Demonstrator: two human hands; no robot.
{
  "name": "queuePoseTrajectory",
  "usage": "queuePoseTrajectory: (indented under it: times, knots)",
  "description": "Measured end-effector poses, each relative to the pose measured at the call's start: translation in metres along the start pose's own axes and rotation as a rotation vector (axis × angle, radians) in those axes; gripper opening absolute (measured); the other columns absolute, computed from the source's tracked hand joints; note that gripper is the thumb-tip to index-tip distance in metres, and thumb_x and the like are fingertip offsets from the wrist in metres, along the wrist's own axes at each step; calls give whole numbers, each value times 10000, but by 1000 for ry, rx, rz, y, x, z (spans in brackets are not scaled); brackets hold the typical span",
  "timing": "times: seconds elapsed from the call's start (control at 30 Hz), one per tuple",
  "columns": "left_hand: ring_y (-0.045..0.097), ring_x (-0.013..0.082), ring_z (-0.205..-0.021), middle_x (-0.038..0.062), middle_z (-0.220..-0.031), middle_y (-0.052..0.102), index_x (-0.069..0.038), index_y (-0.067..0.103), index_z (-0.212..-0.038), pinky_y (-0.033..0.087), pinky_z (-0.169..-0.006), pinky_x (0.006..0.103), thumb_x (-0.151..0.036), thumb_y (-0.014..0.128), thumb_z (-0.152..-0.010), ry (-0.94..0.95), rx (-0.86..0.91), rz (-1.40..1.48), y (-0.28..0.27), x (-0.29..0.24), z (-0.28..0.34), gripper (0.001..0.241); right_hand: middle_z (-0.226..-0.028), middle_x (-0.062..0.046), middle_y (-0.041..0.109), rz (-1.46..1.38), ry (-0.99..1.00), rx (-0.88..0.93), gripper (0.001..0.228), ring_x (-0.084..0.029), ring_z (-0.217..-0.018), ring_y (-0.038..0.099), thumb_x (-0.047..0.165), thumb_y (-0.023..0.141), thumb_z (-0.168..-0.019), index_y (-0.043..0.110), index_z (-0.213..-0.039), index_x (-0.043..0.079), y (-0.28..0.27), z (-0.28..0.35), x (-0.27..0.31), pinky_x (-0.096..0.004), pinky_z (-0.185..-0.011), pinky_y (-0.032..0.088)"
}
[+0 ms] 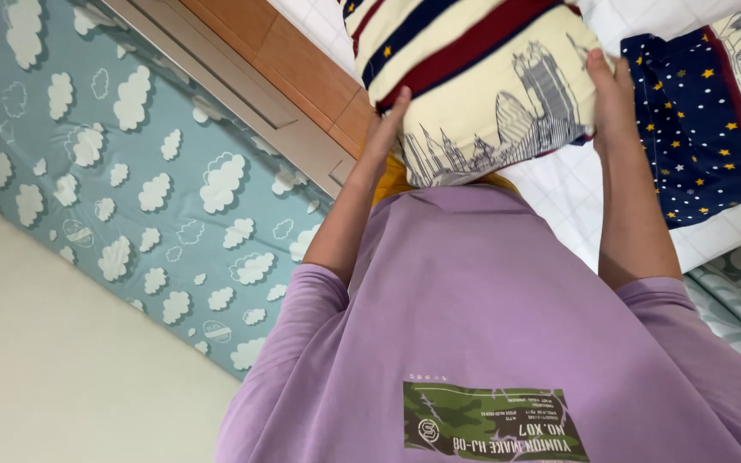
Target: The person inserts a white pillow into a patterned pillowcase by hand. They repeatedly adjust the fabric and corners to fit the pillow inside, then smooth the case and place the finished pillow on the bed.
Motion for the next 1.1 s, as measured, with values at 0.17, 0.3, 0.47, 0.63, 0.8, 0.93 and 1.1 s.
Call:
queuePoseTrajectory:
  times: [0.17, 0.3, 0.47, 0.63, 0.8, 0.93, 1.1]
  knots:
    - [496, 372, -1408, 275, -1479, 538, 29, 372, -1566, 412, -1120, 449, -720, 677, -816, 91, -14, 236, -28, -50, 21, 1102, -1432, -147, 596, -25, -268, 77, 588, -242, -1322, 608, 426, 588, -1065, 456, -1491, 43, 11, 42, 106, -357, -1108, 512]
    - [526, 419, -1365, 311, -1446, 466, -29, 241, -1535, 531, -1062, 491, -597, 730, -819, 195, -87, 345, -52, -117, 56, 1036, -1456, -113, 600, -191, -596, 229, 474, -196, -1354, 569, 304, 631, -1111, 515, -1485, 36, 35, 80, 193, -331, -1171, 439]
    - [549, 438, -1348, 285, -1490, 412, -202, 113, -1532, 505, -1092, 455, -530, 784, -820, 444, 28, 222, -49, -166, 126, 1031, -1212, -57, 620, -275, -741, 314, 267, -155, -1116, 579, 152, 680, -1053, 593, -1261, 10, 37, 61, 209, -303, -1009, 461]
    - [622, 219, -882, 148, -1030, 727, -12, 718, -1120, 516, -793, 376, -343, 760, -964, 514, -145, -94, -64, -145, 123, 369, -1115, -13, 699, 117, -881, 178, 223, -122, -1029, 643, 81, 845, -999, 700, -1165, 43, 67, 122, 258, -270, -946, 522]
    - [655, 130, -835, 53, -873, 749, 2, 744, -961, 535, -800, 303, -224, 765, -918, 713, -315, -158, -80, -176, 123, 231, -1240, -119, 546, 487, -1126, -23, 231, -207, -1109, 585, 158, 896, -956, 697, -1030, 64, 75, 161, 259, -352, -968, 520]
    - [680, 120, -880, 36, -910, 759, -10, 743, -995, 541, -815, 277, -219, 745, -926, 716, -334, -105, -77, -187, 104, 221, -1391, -173, 562, 914, -1452, -112, 269, -383, -1257, 527, 191, 917, -876, 763, -1062, 73, 113, 216, 258, -522, -1045, 395]
    - [647, 113, -836, 34, -895, 738, 3, 733, -994, 531, -791, 271, -170, 726, -934, 672, -242, 35, -55, -172, 61, 183, -1225, -78, 676, 909, -1572, 148, 149, -270, -1235, 595, 126, 825, -899, 723, -1000, 89, 160, 209, 223, -522, -1097, 412]
Point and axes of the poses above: each hand's wrist, its own z-axis away from the middle knuckle, its own y-axis out of the palm, x = y × z, the point moved 9 cm from there along -z, towards the middle knuckle
